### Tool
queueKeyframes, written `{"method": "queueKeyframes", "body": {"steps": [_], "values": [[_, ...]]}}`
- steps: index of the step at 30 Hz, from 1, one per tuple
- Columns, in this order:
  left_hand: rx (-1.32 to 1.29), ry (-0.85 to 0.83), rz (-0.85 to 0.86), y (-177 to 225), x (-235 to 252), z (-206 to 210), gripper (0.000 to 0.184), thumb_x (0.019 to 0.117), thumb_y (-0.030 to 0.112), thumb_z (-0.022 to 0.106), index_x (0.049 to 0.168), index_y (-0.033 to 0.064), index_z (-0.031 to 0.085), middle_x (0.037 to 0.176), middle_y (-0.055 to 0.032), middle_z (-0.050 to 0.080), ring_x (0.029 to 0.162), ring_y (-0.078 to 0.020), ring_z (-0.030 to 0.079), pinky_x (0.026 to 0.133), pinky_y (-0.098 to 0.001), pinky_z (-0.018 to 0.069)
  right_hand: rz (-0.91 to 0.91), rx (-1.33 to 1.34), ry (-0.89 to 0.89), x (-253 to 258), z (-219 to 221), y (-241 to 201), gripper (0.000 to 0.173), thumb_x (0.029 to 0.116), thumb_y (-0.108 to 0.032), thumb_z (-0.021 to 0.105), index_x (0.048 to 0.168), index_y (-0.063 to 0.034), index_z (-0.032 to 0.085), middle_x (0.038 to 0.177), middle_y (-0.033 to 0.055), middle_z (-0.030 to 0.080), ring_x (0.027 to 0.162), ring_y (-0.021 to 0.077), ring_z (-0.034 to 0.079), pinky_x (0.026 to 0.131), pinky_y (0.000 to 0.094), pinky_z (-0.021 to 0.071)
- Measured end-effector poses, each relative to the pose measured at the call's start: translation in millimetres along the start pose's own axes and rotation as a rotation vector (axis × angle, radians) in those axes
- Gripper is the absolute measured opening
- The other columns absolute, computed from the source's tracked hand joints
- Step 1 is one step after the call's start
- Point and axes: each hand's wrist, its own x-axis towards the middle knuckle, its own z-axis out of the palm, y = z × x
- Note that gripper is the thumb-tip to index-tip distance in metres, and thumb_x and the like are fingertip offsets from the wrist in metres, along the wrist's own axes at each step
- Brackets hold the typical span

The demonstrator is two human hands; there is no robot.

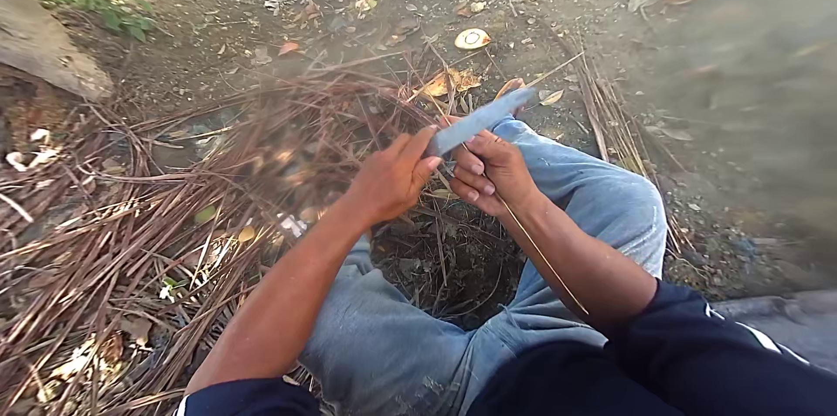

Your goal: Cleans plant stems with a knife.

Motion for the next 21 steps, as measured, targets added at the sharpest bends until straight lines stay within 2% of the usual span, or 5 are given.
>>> {"method": "queueKeyframes", "body": {"steps": [2,6,11,17,21], "values": [[0.001,0.009,-0.046,-1,-1,-2,0.053,0.1101,0.035,0.034,0.146,0.0009,0.051,0.108,-0.0161,0.066,0.079,-0.0267,0.068,0.064,-0.0436,0.058,0.014,-0.033,-0.014,-2,2,0,0.024,0.1097,-0.023,0.04,0.105,-0.0127,0.061,0.054,-0.0025,0.048,0.038,0.0061,0.045,0.039,0.0207,0.0446],[-0.011,-0.017,0.063,2,-1,1,0.053,0.1089,0.037,0.035,0.142,0.0005,0.055,0.095,-0.012,0.063,0.07,-0.0221,0.063,0.058,-0.0387,0.0545,-0.03,-0.014,-0.037,0,1,1,0.034,0.1083,-0.021,0.04,0.131,-0.0106,0.064,0.055,-0.0028,0.051,0.039,0.0052,0.046,0.038,0.0191,0.0428],[0.018,0.008,-0.046,-1,-1,-3,0.053,0.1099,0.036,0.034,0.145,0.0008,0.052,0.104,-0.0152,0.065,0.079,-0.0263,0.067,0.065,-0.0436,0.0577,-0.037,-0.098,0.017,-1,3,-3,0.022,0.1073,-0.02,0.041,0.117,-0.0142,0.06,0.057,-0.0029,0.047,0.04,0.0047,0.043,0.039,0.0187,0.0419],[0.018,0.048,-0.063,-2,-2,-9,0.053,0.1108,0.036,0.033,0.144,0.0003,0.052,0.106,-0.0159,0.065,0.08,-0.0264,0.067,0.066,-0.0433,0.0578,-0.04,-0.019,0.026,-1,0,-2,0.033,0.1041,-0.015,0.047,0.135,-0.0117,0.059,0.057,-0.0026,0.049,0.041,0.0052,0.046,0.042,0.0193,0.0443],[0.036,0.011,0.053,4,-1,-8,0.054,0.1085,0.037,0.035,0.142,0.0002,0.056,0.098,-0.0139,0.065,0.069,-0.0244,0.065,0.055,-0.0409,0.0539,-0.032,0.088,-0.029,3,0,0,0.024,0.1011,-0.016,0.053,0.119,-0.0129,0.069,0.057,-0.0046,0.053,0.043,0.0037,0.048,0.044,0.0191,0.0446]]}}
